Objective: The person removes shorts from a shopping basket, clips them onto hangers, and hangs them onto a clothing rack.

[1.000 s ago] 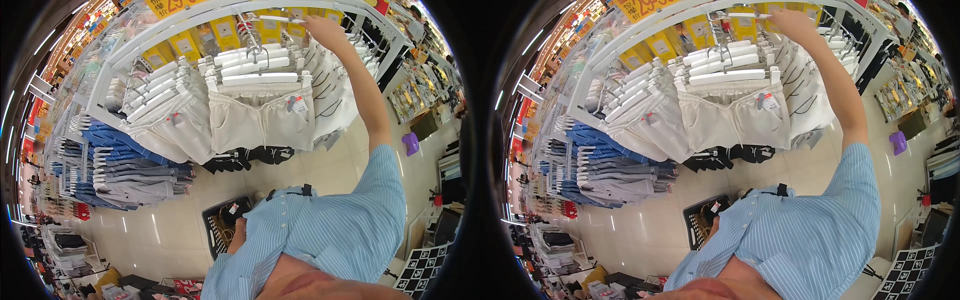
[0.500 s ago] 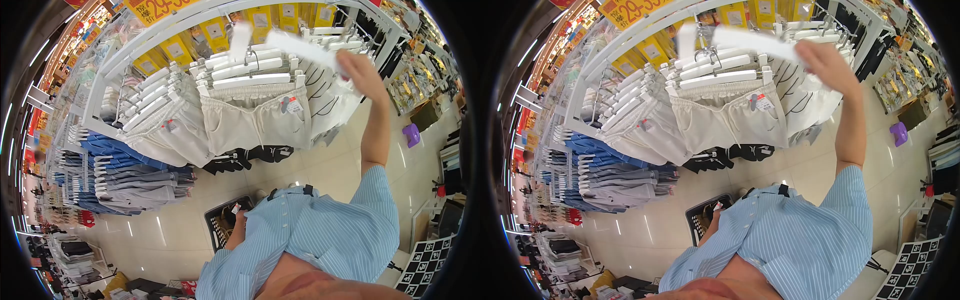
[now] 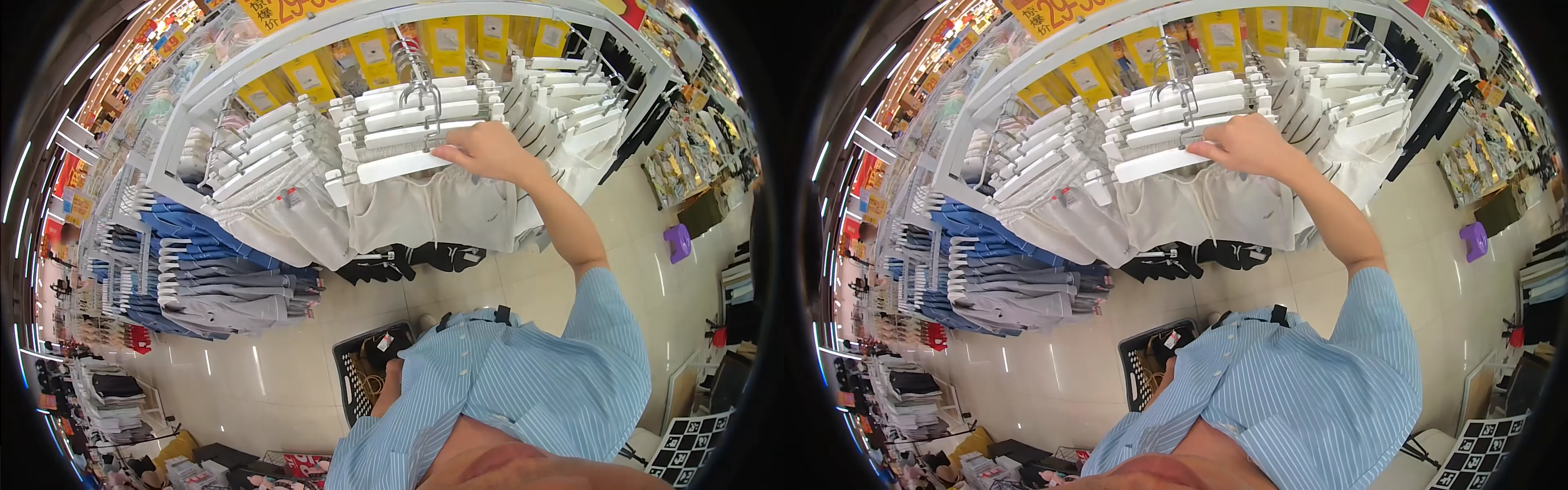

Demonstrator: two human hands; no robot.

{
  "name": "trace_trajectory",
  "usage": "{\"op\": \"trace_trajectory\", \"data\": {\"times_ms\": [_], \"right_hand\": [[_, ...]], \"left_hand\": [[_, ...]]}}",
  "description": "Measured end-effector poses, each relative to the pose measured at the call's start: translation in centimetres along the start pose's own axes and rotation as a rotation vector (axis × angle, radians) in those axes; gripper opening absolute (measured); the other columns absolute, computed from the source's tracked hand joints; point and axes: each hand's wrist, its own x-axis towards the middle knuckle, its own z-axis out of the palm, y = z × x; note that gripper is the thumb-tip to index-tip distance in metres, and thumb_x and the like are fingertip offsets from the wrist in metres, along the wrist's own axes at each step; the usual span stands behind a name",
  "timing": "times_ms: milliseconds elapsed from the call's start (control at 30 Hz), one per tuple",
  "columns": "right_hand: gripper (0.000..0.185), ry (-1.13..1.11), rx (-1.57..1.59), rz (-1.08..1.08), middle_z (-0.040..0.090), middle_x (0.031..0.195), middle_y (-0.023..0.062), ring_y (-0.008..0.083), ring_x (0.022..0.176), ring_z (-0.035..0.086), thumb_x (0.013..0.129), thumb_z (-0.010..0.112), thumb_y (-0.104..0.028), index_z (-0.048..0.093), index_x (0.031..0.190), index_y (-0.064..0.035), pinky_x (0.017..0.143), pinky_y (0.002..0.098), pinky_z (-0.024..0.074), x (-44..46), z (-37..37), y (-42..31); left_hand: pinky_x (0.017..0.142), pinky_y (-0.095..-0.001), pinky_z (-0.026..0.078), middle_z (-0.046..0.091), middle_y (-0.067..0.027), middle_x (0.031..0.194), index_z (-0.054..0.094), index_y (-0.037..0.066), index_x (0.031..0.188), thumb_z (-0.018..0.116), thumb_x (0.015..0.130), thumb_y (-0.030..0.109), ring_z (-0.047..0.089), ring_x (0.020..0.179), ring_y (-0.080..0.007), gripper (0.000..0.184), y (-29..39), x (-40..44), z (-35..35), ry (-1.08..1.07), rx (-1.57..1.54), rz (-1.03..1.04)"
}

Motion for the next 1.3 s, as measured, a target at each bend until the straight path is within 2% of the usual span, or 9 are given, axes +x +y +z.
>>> {"op": "trace_trajectory", "data": {"times_ms": [300,400,600,733,833,933,1000,1200,1300], "right_hand": [[0.05,0.104,0.013,0.008,0.065,0.067,0.0137,0.0311,0.068,0.064,0.093,0.044,-0.051,0.072,0.085,-0.0108,0.066,0.043,0.0502,5.2,3.0,3.9],[0.048,-0.057,0.065,0.122,0.064,0.065,0.0141,0.032,0.066,0.063,0.092,0.045,-0.05,0.072,0.084,-0.0113,0.065,0.0435,0.0497,6.2,1.8,4.1],[0.041,0.169,0.04,-0.18,0.06,0.065,0.0153,0.0346,0.068,0.059,0.092,0.051,-0.039,0.065,0.074,-0.0051,0.066,0.0441,0.0464,4.2,2.4,3.0],[0.043,0.067,-0.072,-0.086,0.062,0.067,0.0154,0.0345,0.071,0.06,0.091,0.052,-0.042,0.066,0.074,-0.0052,0.068,0.0444,0.0469,3.0,2.6,3.2],[0.046,0.141,-0.128,-0.088,0.062,0.066,0.0166,0.0347,0.072,0.061,0.09,0.053,-0.046,0.068,0.075,-0.0053,0.068,0.0448,0.0485,2.6,2.2,4.0],[0.046,0.159,-0.183,-0.09,0.062,0.066,0.0162,0.0341,0.072,0.061,0.089,0.055,-0.047,0.067,0.074,-0.0047,0.068,0.044,0.0484,2.5,2.0,4.3],[0.045,0.167,-0.211,-0.099,0.061,0.065,0.0158,0.0332,0.072,0.061,0.088,0.057,-0.048,0.066,0.077,-0.0046,0.068,0.0428,0.0482,1.9,2.0,4.1],[0.031,0.458,-0.208,-0.275,0.064,0.087,0.0129,0.0315,0.084,0.059,0.084,0.067,-0.034,0.063,0.09,-0.0038,0.076,0.0394,0.0459,0.3,1.4,4.3],[0.022,0.708,-0.095,-0.181,0.064,0.098,0.0128,0.0312,0.09,0.058,0.082,0.069,-0.019,0.062,0.093,-0.0014,0.079,0.0399,0.0454,-2.8,0.7,4.7]], "left_hand": [[0.067,-0.0456,0.053,0.068,-0.0157,0.105,0.07,0.006,0.101,0.054,0.085,0.033,0.068,0.093,-0.0309,0.036,-0.6,-0.6,1.5,-0.015,0.054,-0.001],[0.067,-0.0459,0.053,0.068,-0.0156,0.106,0.07,0.006,0.102,0.054,0.084,0.033,0.068,0.093,-0.0311,0.036,-0.5,-0.8,1.3,-0.021,0.07,0.001],[0.067,-0.0464,0.054,0.068,-0.0154,0.108,0.07,0.007,0.103,0.054,0.084,0.033,0.067,0.095,-0.0314,0.037,-0.2,-0.5,1.1,-0.026,0.16,0.016],[0.07,-0.0489,0.053,0.066,-0.0168,0.112,0.07,0.007,0.105,0.054,0.084,0.033,0.067,0.097,-0.0331,0.038,-0.1,-0.6,1.1,-0.09,0.172,0.065],[0.072,-0.0494,0.052,0.067,-0.0169,0.109,0.071,0.007,0.103,0.052,0.085,0.032,0.067,0.097,-0.0329,0.036,0.2,-1.6,0.9,0.107,0.112,0.014],[0.074,-0.0499,0.05,0.067,-0.0162,0.109,0.071,0.007,0.102,0.049,0.085,0.029,0.066,0.099,-0.0332,0.035,0.3,-1.5,1.1,0.075,0.158,-0.028],[0.065,-0.0455,0.05,0.07,-0.0163,0.092,0.072,0.005,0.09,0.051,0.084,0.027,0.068,0.084,-0.0298,0.031,-0.2,-1.8,1.9,0.11,0.125,0.042],[0.061,-0.0441,0.051,0.068,-0.0155,0.082,0.07,0.006,0.082,0.058,0.072,0.03,0.067,0.076,-0.0305,0.028,-0.3,-1.8,3.3,0.083,-0.042,0.015],[0.061,-0.0441,0.051,0.067,-0.0154,0.08,0.069,0.007,0.079,0.062,0.065,0.032,0.066,0.074,-0.0318,0.03,0.4,-2.8,3.6,0.12,-0.087,0.02]]}}
